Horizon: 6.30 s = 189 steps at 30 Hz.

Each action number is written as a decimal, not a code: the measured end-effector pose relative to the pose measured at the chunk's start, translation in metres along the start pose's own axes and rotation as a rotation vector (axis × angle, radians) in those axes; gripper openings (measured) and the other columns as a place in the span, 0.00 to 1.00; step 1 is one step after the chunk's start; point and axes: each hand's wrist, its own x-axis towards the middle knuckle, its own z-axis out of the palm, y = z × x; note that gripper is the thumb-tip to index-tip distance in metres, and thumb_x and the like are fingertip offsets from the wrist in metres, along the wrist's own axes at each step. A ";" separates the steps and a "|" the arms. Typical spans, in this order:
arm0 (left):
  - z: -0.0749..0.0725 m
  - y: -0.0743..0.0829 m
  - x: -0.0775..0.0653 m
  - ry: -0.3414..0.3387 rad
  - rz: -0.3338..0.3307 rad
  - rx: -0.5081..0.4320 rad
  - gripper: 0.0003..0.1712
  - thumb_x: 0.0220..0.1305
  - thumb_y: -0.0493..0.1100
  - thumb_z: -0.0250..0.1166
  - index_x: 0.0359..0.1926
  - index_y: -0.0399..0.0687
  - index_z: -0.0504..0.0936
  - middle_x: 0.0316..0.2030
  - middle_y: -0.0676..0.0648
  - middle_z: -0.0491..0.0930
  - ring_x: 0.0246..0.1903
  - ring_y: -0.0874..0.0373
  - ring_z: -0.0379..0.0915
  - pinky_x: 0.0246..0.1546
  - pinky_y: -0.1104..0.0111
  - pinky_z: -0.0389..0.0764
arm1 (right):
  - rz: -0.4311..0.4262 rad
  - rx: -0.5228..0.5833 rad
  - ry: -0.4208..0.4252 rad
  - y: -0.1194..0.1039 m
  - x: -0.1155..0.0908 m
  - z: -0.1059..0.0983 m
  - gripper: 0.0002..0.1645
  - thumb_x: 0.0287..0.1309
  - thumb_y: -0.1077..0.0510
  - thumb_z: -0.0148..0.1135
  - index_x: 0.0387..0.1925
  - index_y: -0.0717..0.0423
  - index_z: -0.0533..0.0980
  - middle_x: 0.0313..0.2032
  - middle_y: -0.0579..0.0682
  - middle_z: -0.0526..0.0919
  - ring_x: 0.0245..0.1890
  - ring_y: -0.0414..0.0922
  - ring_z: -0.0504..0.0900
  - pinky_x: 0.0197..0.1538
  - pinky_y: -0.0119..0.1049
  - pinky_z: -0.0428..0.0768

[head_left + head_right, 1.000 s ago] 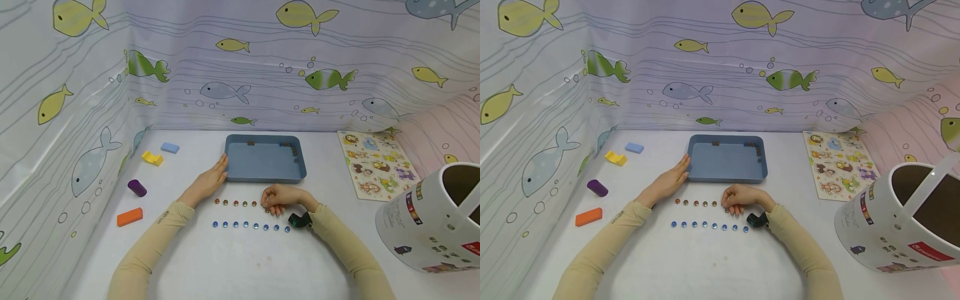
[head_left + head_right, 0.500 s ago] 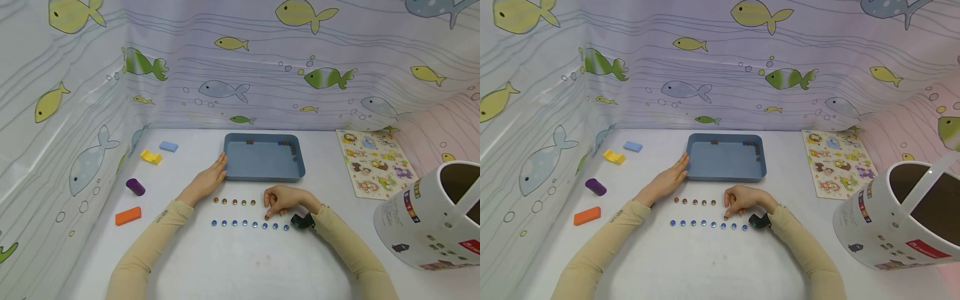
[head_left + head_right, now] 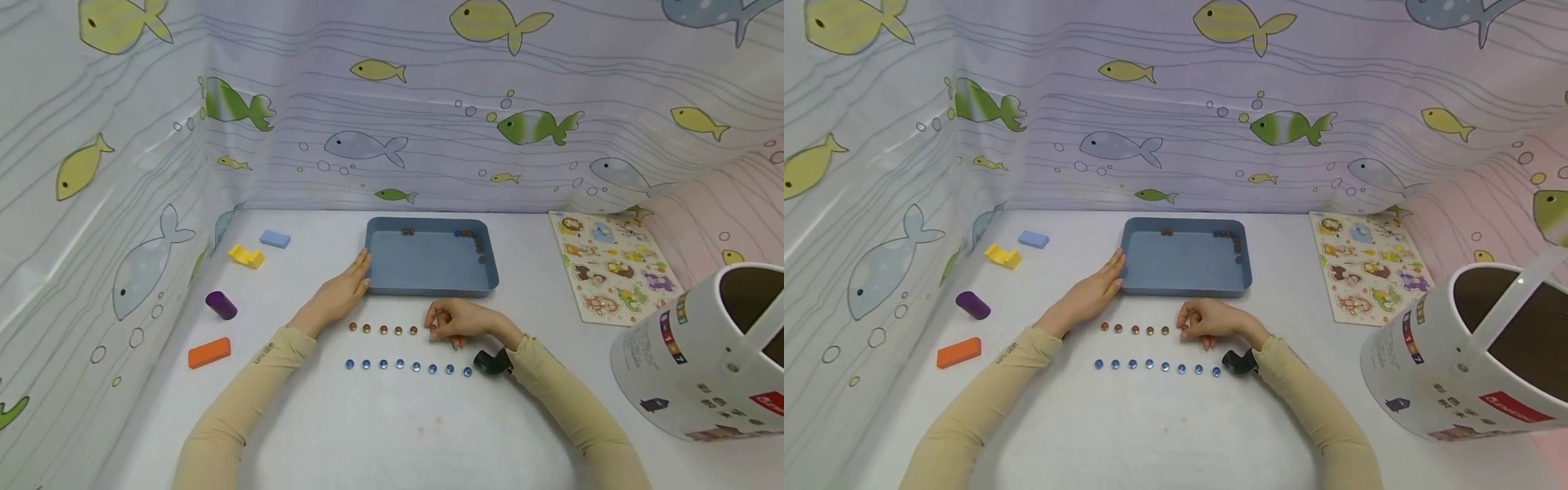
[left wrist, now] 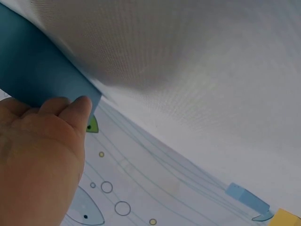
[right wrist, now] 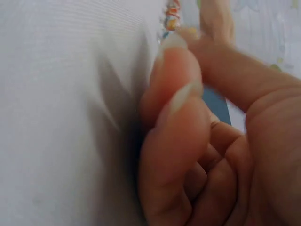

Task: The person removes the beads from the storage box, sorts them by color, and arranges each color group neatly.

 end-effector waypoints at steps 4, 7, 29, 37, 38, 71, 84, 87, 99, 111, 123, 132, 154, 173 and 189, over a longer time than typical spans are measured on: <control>-0.002 0.001 0.000 0.006 -0.001 -0.016 0.34 0.78 0.50 0.40 0.76 0.42 0.43 0.78 0.46 0.36 0.74 0.47 0.48 0.72 0.52 0.60 | 0.019 -0.038 0.017 -0.003 0.002 0.001 0.09 0.59 0.57 0.66 0.39 0.56 0.76 0.15 0.45 0.74 0.10 0.38 0.73 0.16 0.29 0.73; -0.002 0.001 -0.001 0.004 -0.003 -0.020 0.34 0.78 0.49 0.40 0.76 0.42 0.43 0.78 0.45 0.36 0.74 0.47 0.48 0.72 0.52 0.60 | 0.034 -0.055 0.006 -0.005 0.004 0.003 0.07 0.58 0.58 0.67 0.37 0.55 0.77 0.16 0.44 0.74 0.11 0.38 0.73 0.17 0.28 0.72; -0.001 -0.002 0.000 -0.009 0.000 -0.011 0.34 0.78 0.51 0.39 0.76 0.42 0.43 0.78 0.46 0.35 0.74 0.48 0.47 0.72 0.53 0.60 | -0.003 0.028 -0.047 -0.020 0.000 -0.024 0.13 0.66 0.61 0.56 0.49 0.62 0.76 0.17 0.45 0.74 0.17 0.40 0.72 0.22 0.30 0.71; -0.004 -0.003 0.000 -0.002 -0.011 -0.009 0.34 0.78 0.50 0.40 0.76 0.42 0.44 0.77 0.46 0.36 0.75 0.48 0.46 0.72 0.54 0.59 | -0.073 0.084 0.084 -0.045 0.018 -0.073 0.21 0.70 0.58 0.51 0.56 0.71 0.71 0.25 0.49 0.78 0.23 0.46 0.76 0.29 0.41 0.77; -0.003 -0.003 0.000 -0.002 -0.010 -0.008 0.34 0.78 0.50 0.40 0.76 0.42 0.43 0.77 0.46 0.36 0.75 0.48 0.47 0.72 0.54 0.59 | -0.077 0.102 0.111 -0.046 0.023 -0.076 0.21 0.71 0.58 0.51 0.57 0.71 0.71 0.27 0.50 0.78 0.25 0.48 0.77 0.31 0.42 0.79; 0.000 -0.001 0.000 -0.010 -0.022 0.000 0.34 0.78 0.51 0.39 0.76 0.44 0.43 0.77 0.47 0.35 0.74 0.48 0.48 0.72 0.54 0.60 | 0.160 0.318 0.501 -0.007 0.126 -0.093 0.26 0.72 0.54 0.50 0.67 0.58 0.67 0.39 0.56 0.80 0.25 0.38 0.78 0.30 0.27 0.79; -0.002 0.002 0.001 -0.005 -0.020 0.003 0.34 0.78 0.51 0.39 0.76 0.44 0.43 0.78 0.47 0.36 0.74 0.48 0.48 0.72 0.54 0.60 | 0.226 0.171 0.556 -0.010 0.124 -0.092 0.17 0.70 0.59 0.52 0.56 0.59 0.76 0.22 0.47 0.76 0.15 0.37 0.73 0.20 0.28 0.75; -0.002 0.003 0.000 0.002 -0.016 0.008 0.34 0.78 0.51 0.39 0.76 0.43 0.44 0.77 0.46 0.37 0.74 0.48 0.48 0.72 0.54 0.60 | 0.243 0.141 0.561 -0.010 0.123 -0.091 0.15 0.70 0.59 0.52 0.52 0.60 0.77 0.21 0.46 0.76 0.14 0.36 0.73 0.21 0.28 0.75; 0.001 0.001 0.000 0.012 0.001 0.011 0.33 0.78 0.49 0.40 0.76 0.41 0.44 0.77 0.44 0.38 0.74 0.47 0.49 0.72 0.53 0.61 | 0.291 0.161 0.620 -0.002 0.120 -0.091 0.20 0.66 0.62 0.50 0.56 0.70 0.72 0.16 0.44 0.76 0.13 0.35 0.73 0.20 0.26 0.74; 0.001 0.000 0.000 0.002 0.002 0.011 0.33 0.78 0.50 0.39 0.76 0.41 0.44 0.77 0.45 0.37 0.75 0.48 0.46 0.73 0.54 0.59 | 0.360 0.067 0.723 0.002 0.108 -0.092 0.13 0.63 0.62 0.51 0.40 0.68 0.78 0.12 0.42 0.73 0.10 0.35 0.71 0.17 0.26 0.71; 0.004 0.001 0.000 0.003 -0.005 -0.003 0.33 0.78 0.50 0.39 0.76 0.41 0.44 0.77 0.44 0.37 0.75 0.48 0.45 0.73 0.54 0.58 | 0.306 0.186 0.663 0.008 0.086 -0.093 0.10 0.66 0.62 0.52 0.39 0.67 0.75 0.15 0.43 0.76 0.13 0.34 0.76 0.20 0.24 0.76; -0.001 0.002 -0.003 0.004 -0.007 -0.009 0.34 0.78 0.49 0.40 0.76 0.40 0.44 0.77 0.44 0.37 0.74 0.46 0.47 0.72 0.52 0.59 | 0.276 0.245 0.543 0.006 0.070 -0.097 0.15 0.69 0.59 0.51 0.43 0.70 0.76 0.19 0.43 0.81 0.20 0.34 0.78 0.26 0.24 0.76; 0.000 0.002 0.001 -0.003 0.005 0.001 0.33 0.78 0.50 0.39 0.76 0.42 0.44 0.77 0.45 0.36 0.74 0.47 0.47 0.72 0.53 0.60 | -0.008 0.065 0.174 -0.015 -0.008 -0.049 0.17 0.66 0.56 0.59 0.51 0.63 0.78 0.15 0.45 0.71 0.15 0.39 0.66 0.20 0.34 0.67; -0.001 0.002 0.000 -0.008 -0.005 0.002 0.33 0.78 0.49 0.40 0.76 0.41 0.44 0.77 0.45 0.36 0.74 0.46 0.48 0.72 0.52 0.60 | 0.000 -0.084 0.107 0.014 -0.019 -0.003 0.07 0.53 0.54 0.72 0.34 0.48 0.82 0.10 0.43 0.71 0.08 0.37 0.68 0.14 0.28 0.70; 0.000 0.000 0.001 -0.005 -0.006 0.003 0.33 0.78 0.50 0.39 0.76 0.41 0.44 0.77 0.46 0.36 0.75 0.48 0.45 0.72 0.53 0.59 | 0.035 -0.057 0.073 0.011 -0.020 -0.008 0.16 0.54 0.53 0.71 0.44 0.51 0.78 0.13 0.44 0.72 0.10 0.39 0.71 0.17 0.29 0.72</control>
